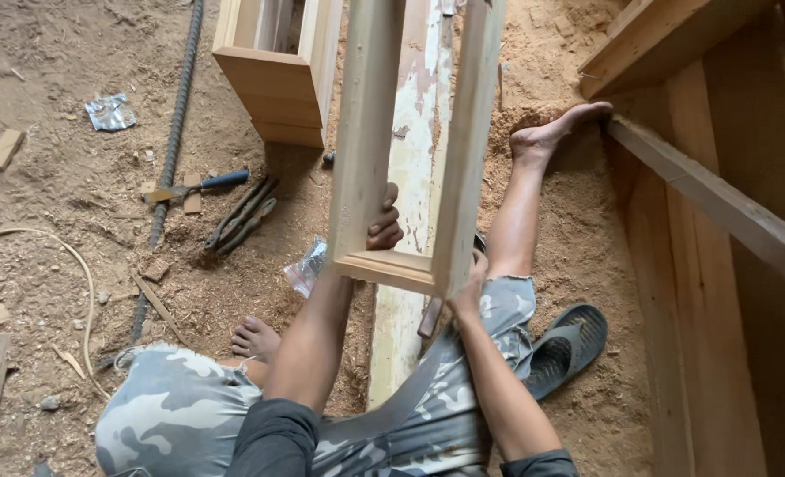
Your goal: The person sits on the floor and uses a hammer to drive nails into wooden planks, assembling a rectangular wooden frame. They repeatedly pick up nails from a plastic bag, position them on the wood, and hammer them in to join the pieces together.
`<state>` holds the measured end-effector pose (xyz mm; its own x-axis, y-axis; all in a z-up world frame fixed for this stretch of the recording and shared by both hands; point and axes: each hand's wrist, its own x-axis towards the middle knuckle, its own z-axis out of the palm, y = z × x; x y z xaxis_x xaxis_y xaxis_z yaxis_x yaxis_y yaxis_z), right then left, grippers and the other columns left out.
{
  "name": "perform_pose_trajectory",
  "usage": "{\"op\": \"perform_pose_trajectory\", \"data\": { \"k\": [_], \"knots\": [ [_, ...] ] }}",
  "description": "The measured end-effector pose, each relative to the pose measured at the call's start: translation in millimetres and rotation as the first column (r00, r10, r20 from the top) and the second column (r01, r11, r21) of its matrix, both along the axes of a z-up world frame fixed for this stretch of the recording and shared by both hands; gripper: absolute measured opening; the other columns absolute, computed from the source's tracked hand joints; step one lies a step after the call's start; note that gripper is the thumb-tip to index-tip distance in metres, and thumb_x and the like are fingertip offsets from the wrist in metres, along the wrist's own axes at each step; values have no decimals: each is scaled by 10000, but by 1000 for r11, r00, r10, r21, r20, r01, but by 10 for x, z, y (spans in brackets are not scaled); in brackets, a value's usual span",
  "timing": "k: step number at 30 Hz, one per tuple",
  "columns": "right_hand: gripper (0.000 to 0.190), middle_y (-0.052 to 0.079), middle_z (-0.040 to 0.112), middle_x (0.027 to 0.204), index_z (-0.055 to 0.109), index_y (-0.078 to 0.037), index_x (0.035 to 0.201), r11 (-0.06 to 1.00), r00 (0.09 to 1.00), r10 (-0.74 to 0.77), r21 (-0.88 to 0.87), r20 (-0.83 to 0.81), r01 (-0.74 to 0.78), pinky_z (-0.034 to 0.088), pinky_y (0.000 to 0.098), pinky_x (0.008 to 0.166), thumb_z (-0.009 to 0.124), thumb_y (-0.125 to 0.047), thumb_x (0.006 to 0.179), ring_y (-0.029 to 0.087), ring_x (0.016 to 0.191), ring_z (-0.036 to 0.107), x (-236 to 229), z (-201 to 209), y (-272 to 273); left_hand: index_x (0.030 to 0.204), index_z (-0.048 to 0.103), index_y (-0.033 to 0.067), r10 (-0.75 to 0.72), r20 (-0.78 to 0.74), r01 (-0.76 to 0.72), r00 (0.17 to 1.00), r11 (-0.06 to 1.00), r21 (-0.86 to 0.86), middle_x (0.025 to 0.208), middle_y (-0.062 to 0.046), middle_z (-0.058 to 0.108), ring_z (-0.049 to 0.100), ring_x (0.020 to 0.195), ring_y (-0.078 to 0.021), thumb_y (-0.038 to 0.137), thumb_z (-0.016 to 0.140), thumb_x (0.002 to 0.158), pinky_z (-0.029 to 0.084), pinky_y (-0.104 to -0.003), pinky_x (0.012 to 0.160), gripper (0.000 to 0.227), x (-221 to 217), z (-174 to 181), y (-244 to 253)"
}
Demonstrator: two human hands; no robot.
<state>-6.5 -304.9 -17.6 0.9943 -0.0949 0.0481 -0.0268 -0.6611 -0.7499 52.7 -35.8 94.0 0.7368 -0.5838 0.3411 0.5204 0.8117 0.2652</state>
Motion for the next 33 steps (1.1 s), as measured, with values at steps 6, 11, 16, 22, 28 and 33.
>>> {"op": "perform_pose_trajectory", "data": {
  "k": [6,11,16,22,28,33],
  "knots": [
    [405,221,673,1243,657,-25,1296,516,991,91,856,-99,38,380,419,1167,469,-310,1078,271,1217,599,-178,1714,591,1121,414,178,-206,215,266,955,916,-300,679,-69,601,680,593,-231,495,413,1090,554,-300,598,319,76,127,-190],
    [360,145,675,1325,633,-49,1305,131,944,280,981,-173,141,412,405,1141,434,-239,1074,236,1216,625,-46,2165,596,1042,406,187,-160,207,207,965,951,-229,672,-18,565,631,578,-176,476,343,1101,485,-297,648,302,-27,332,-54],
    [515,264,702,958,582,-160,1349,83,781,589,977,-206,195,611,511,831,447,-539,1027,400,880,750,640,1675,237,1035,441,153,-34,89,40,995,997,-60,678,-81,561,648,572,-263,548,372,1084,488,-329,589,404,-92,96,152],
    [770,517,463,1217,405,53,1457,-298,307,931,897,198,326,296,773,1024,490,-555,992,751,1138,449,1141,754,209,1245,683,52,628,-4,-353,778,443,824,1124,-218,721,685,1057,-320,599,629,1004,529,-412,966,600,-368,477,177],
    [1014,273,501,1074,336,-58,1521,-406,585,743,914,325,8,439,526,971,859,-486,765,460,1088,514,1306,914,451,1600,356,132,406,527,-581,747,11,814,1584,-273,419,380,1480,-431,680,519,1000,295,-528,1243,829,95,1561,609],
    [284,71,531,631,502,-140,1062,320,990,136,944,36,-79,457,303,325,488,-421,1029,176,432,535,1033,1967,1328,1521,400,-2,401,529,-358,748,-426,831,677,-146,733,652,484,-127,488,696,810,670,-335,534,913,540,2101,723]
  ]
}}
